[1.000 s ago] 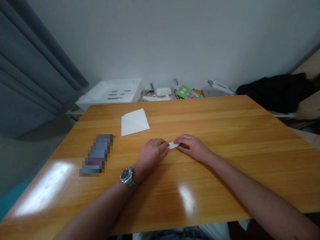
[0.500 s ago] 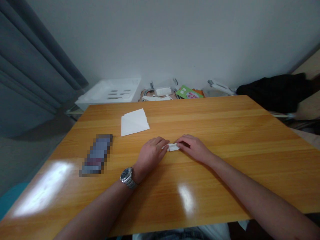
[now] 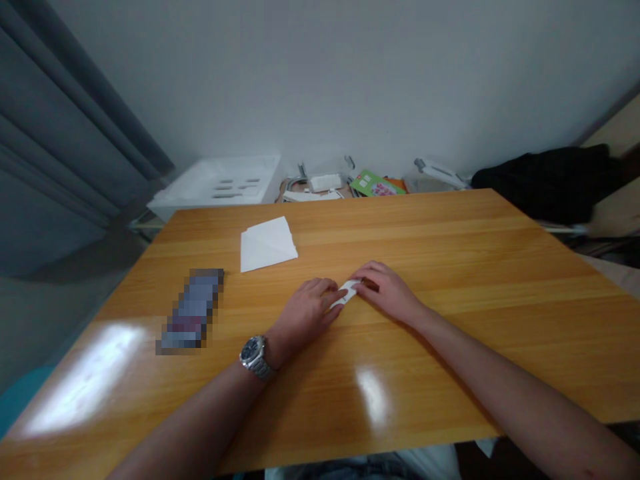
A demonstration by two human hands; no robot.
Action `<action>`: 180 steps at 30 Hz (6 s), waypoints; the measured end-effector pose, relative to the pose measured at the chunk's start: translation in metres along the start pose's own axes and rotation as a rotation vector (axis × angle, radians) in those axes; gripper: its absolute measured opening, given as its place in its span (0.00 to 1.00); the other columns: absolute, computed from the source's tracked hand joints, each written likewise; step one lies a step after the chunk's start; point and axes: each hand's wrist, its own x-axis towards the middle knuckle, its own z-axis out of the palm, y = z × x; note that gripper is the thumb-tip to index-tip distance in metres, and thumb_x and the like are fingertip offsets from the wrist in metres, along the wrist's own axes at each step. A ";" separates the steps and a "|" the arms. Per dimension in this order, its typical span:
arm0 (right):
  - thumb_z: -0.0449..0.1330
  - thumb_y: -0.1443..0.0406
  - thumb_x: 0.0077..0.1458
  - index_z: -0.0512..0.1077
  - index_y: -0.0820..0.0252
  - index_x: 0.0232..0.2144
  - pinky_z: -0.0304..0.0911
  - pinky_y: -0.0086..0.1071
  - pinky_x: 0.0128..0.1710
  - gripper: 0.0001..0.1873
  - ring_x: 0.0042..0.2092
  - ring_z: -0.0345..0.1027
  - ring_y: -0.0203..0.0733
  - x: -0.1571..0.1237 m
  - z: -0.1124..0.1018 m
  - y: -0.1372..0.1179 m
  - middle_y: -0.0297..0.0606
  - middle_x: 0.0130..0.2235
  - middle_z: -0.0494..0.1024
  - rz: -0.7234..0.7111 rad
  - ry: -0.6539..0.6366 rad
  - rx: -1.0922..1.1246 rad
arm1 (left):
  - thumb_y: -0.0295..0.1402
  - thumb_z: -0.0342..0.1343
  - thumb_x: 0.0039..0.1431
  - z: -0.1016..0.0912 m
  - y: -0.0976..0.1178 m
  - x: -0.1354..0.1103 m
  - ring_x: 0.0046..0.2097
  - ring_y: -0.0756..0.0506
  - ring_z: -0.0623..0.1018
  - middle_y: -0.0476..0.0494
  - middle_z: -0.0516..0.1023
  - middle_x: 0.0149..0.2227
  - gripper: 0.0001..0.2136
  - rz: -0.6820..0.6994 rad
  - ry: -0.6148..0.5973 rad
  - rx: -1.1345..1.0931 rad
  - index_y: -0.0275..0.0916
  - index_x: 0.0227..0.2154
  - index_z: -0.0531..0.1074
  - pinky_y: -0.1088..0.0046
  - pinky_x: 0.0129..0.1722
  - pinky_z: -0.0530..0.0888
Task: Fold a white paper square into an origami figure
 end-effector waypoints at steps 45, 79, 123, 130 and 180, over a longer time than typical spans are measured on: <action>0.70 0.59 0.55 0.77 0.56 0.46 0.65 0.47 0.55 0.17 0.52 0.69 0.51 0.000 0.015 -0.008 0.44 0.49 0.74 0.054 0.063 0.006 | 0.37 0.57 0.66 0.008 -0.005 0.005 0.46 0.41 0.75 0.41 0.74 0.45 0.10 -0.231 0.152 -0.073 0.41 0.47 0.76 0.60 0.50 0.74; 0.69 0.62 0.54 0.75 0.54 0.42 0.64 0.46 0.54 0.13 0.51 0.67 0.50 0.000 0.020 0.003 0.42 0.47 0.72 0.093 -0.006 0.061 | 0.33 0.56 0.67 0.005 -0.002 0.006 0.50 0.40 0.74 0.39 0.74 0.50 0.14 -0.179 0.113 -0.143 0.41 0.54 0.73 0.59 0.53 0.73; 0.67 0.66 0.56 0.74 0.55 0.35 0.64 0.44 0.51 0.05 0.48 0.68 0.48 0.002 0.018 -0.005 0.40 0.44 0.75 0.050 0.017 0.047 | 0.29 0.63 0.60 0.023 -0.019 0.010 0.49 0.42 0.76 0.42 0.77 0.44 0.03 -0.225 0.258 -0.386 0.40 0.35 0.75 0.60 0.52 0.73; 0.66 0.66 0.57 0.74 0.55 0.33 0.64 0.44 0.49 0.03 0.46 0.69 0.47 0.004 0.016 -0.013 0.40 0.43 0.75 0.037 0.031 0.021 | 0.28 0.63 0.59 0.023 -0.020 0.009 0.50 0.42 0.76 0.43 0.77 0.46 0.02 -0.223 0.250 -0.384 0.40 0.32 0.75 0.60 0.53 0.72; 0.59 0.68 0.65 0.77 0.57 0.41 0.72 0.40 0.49 0.06 0.49 0.78 0.46 -0.003 0.005 -0.008 0.42 0.48 0.82 -0.305 -0.167 -0.145 | 0.33 0.54 0.69 0.000 -0.014 0.001 0.50 0.42 0.75 0.40 0.77 0.49 0.08 0.037 0.050 -0.144 0.40 0.44 0.77 0.61 0.54 0.73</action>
